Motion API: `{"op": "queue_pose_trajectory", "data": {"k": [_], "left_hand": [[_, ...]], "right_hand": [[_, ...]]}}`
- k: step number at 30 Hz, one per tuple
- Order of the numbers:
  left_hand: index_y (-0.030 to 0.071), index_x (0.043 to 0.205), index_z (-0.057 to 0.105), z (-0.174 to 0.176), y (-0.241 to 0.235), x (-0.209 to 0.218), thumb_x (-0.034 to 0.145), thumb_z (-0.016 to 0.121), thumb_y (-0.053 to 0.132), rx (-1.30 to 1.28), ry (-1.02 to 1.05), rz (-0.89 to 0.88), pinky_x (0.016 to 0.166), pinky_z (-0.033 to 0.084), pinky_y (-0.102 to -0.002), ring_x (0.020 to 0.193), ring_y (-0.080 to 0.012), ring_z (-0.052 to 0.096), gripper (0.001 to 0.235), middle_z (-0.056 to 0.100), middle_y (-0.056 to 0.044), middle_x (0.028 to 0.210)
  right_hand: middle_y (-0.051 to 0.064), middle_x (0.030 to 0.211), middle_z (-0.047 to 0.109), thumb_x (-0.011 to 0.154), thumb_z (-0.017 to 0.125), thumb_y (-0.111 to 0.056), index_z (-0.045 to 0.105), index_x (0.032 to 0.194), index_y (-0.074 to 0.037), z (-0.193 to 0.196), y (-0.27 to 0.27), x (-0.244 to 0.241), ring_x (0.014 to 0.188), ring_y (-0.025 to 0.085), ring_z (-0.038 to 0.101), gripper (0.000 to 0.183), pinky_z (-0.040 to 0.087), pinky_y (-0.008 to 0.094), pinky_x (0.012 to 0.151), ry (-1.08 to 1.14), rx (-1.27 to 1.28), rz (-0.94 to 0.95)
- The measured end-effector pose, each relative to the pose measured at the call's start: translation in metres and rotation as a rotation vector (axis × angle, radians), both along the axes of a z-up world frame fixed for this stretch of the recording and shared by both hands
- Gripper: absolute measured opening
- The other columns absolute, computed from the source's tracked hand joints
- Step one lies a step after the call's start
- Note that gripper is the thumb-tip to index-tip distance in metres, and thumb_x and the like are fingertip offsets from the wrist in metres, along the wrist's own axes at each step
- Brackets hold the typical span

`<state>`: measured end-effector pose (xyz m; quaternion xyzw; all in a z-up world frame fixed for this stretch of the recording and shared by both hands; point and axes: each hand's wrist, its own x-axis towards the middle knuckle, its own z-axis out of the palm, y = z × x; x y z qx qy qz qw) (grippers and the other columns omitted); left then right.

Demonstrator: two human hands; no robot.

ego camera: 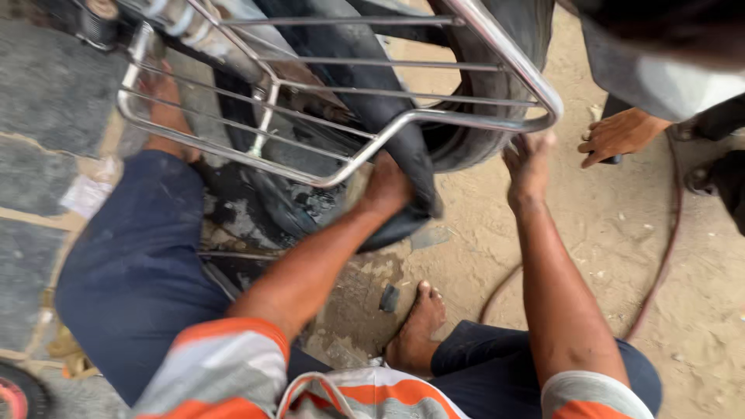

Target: The person is repairing a motorcycle tire. They apply a patch to the inner tube, then insert the tube into the tire and seat it onto the rim using a tire lever.

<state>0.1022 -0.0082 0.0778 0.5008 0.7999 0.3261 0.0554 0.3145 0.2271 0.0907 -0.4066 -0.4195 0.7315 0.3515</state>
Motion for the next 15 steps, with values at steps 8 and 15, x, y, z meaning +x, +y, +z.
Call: {"op": "queue_pose_trajectory", "data": {"k": [8,15], "left_hand": [[-0.002,0.134,0.054,0.13,0.019,0.057,0.087,0.076,0.045,0.34,-0.409,-0.081,0.101,0.048,-0.047,0.119,-0.0451,0.058,0.07,0.06,-0.031,0.13],[-0.001,0.134,0.056,0.101,0.042,0.027,0.089,0.075,0.042,0.371,-0.412,-0.142,0.101,0.048,-0.046,0.118,-0.0434,0.059,0.065,0.061,-0.029,0.129]], "right_hand": [[0.017,0.148,0.055,0.108,0.053,-0.038,0.052,0.145,-0.002,-0.104,-0.074,-0.057,0.134,0.029,0.054,0.052,0.045,0.044,0.117,0.138,-0.25,-0.079],[0.016,0.151,0.052,0.108,0.051,-0.04,0.05,0.147,-0.002,-0.046,-0.055,-0.078,0.137,0.029,0.052,0.054,0.043,0.044,0.119,0.264,-0.226,0.055]]}}
